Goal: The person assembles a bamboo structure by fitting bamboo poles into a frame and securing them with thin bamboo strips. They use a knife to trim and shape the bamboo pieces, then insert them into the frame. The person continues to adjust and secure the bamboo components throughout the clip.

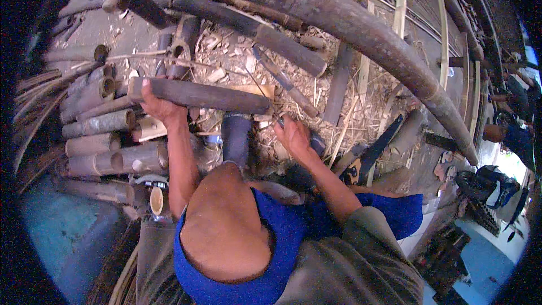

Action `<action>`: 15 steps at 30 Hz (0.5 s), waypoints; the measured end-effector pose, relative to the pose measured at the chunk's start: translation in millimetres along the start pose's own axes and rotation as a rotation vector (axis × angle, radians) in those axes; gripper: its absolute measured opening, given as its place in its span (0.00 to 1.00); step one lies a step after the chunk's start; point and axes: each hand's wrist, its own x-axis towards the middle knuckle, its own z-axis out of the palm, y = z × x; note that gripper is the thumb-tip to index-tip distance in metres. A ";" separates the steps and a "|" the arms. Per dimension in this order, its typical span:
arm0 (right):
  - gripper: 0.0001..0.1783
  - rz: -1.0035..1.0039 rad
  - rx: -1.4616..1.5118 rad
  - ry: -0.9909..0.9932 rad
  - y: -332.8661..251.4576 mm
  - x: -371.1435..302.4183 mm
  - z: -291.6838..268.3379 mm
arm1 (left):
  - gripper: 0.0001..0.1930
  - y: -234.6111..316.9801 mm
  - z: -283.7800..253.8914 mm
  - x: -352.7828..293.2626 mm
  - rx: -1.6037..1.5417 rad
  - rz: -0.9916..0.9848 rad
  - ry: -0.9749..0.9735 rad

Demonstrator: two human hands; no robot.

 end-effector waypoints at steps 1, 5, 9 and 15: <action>0.19 0.027 0.033 0.015 -0.7 2.1 -2.7 | 0.22 -0.9 2.1 0.5 -0.039 -0.028 -0.012; 0.21 0.012 0.014 0.033 -5.6 12.9 -9.8 | 0.23 27.8 43.8 -17.0 0.021 -0.038 -0.004; 0.22 0.040 0.007 0.011 0.5 16.2 3.5 | 0.21 23.0 41.2 6.1 0.026 0.067 0.085; 0.22 -0.034 0.183 0.078 -63.9 5.3 -73.1 | 0.21 14.1 30.9 10.7 0.026 0.149 0.152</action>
